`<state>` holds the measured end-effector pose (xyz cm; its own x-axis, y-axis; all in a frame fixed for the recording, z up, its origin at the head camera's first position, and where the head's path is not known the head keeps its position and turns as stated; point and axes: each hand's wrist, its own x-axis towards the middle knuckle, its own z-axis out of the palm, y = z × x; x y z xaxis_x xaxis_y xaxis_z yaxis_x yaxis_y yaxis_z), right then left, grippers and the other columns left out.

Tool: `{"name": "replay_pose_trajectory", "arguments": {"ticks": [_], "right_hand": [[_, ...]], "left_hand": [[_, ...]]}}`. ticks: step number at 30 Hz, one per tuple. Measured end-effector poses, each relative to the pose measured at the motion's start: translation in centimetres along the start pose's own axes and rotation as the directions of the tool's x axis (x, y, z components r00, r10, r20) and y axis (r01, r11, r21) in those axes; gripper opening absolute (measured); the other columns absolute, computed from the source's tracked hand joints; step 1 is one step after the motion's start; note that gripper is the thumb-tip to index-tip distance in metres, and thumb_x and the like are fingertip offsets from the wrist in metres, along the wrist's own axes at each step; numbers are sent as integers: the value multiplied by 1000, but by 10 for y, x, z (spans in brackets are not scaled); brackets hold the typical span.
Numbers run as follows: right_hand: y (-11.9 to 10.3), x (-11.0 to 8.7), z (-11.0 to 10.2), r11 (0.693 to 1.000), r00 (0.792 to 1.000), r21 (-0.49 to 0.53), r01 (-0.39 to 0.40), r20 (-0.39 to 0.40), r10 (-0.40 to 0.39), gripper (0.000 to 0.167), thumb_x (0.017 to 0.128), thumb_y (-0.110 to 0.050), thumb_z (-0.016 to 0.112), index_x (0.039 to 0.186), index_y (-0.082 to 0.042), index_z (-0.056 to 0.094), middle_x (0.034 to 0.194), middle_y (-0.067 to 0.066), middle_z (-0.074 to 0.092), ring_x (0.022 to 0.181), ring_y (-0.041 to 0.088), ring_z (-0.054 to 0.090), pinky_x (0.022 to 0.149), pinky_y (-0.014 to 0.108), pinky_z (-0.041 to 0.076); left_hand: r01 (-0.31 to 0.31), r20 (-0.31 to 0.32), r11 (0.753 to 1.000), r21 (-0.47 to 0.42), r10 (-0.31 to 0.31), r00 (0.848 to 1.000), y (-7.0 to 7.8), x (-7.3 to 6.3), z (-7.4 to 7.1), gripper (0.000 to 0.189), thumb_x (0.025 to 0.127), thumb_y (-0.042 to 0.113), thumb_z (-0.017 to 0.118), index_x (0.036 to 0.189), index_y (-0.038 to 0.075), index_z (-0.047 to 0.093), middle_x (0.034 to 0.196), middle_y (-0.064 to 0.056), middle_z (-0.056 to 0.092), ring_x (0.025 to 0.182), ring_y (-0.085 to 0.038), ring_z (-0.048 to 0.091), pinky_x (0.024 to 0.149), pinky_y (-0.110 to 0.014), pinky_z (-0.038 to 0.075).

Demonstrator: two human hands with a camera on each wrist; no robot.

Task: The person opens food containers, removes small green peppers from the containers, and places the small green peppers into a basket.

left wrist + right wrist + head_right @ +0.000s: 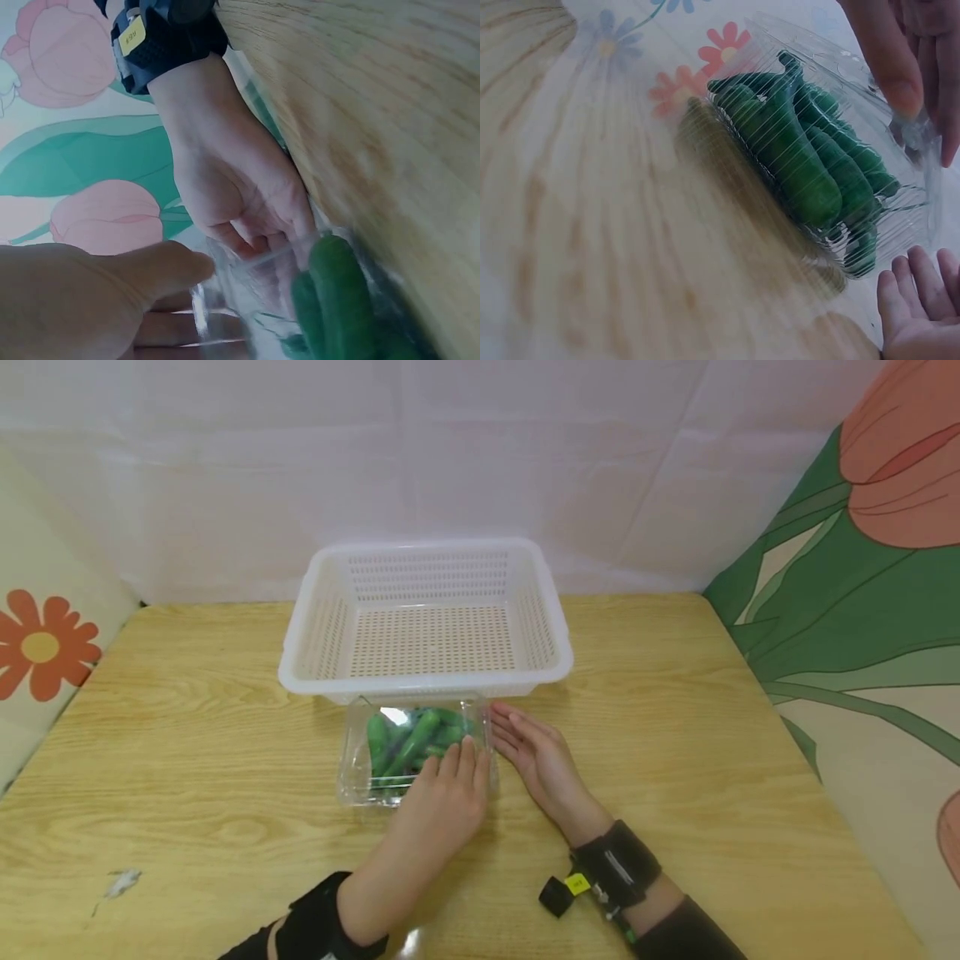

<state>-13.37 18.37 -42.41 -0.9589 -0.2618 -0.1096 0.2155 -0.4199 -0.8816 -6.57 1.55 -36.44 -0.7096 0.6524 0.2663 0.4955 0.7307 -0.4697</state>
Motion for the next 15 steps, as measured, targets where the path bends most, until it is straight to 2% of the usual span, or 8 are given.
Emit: {"name": "replay_pose_trajectory", "arguments": {"ticks": [4, 6, 9, 15], "right_hand": [[0, 1, 0, 1000, 1000, -5, -14, -2, 14, 40, 109, -18, 39, 144, 2, 45, 128, 0, 63, 122, 14, 57, 105, 30, 45], [0, 1, 0, 1000, 1000, -12, -20, -3, 20, 45, 109, -18, 38, 146, 7, 37, 128, 0, 63, 123, 15, 56, 106, 30, 44], [0, 1, 1, 1000, 1000, -20, -19, -5, 19, 47, 109, -18, 37, 147, 9, 32, 128, 0, 63, 123, 14, 57, 106, 30, 43], [0, 0, 1, 1000, 1000, -10, -10, -8, 10, 43, 109, -16, 36, 145, 8, 37, 126, 0, 65, 122, 15, 57, 106, 31, 44]], "left_hand": [[-44, 73, 999, 23, 43, 996, 4, 2, -6, 34, 103, 20, 51, 128, 5, 67, 124, -15, 66, 110, -22, 67, 81, -29, 59], [-64, 88, 997, 39, 60, 994, 5, 2, -9, 33, 102, 20, 52, 128, 4, 66, 123, -18, 66, 110, -24, 67, 82, -30, 59], [-72, 81, 996, 52, 68, 994, 8, 3, -9, 33, 101, 19, 55, 126, 3, 67, 121, -20, 66, 108, -25, 68, 82, -31, 59], [-52, 59, 998, 31, 50, 997, 9, 2, -7, 33, 101, 20, 54, 126, 4, 67, 121, -20, 66, 107, -24, 68, 80, -31, 59]]}}
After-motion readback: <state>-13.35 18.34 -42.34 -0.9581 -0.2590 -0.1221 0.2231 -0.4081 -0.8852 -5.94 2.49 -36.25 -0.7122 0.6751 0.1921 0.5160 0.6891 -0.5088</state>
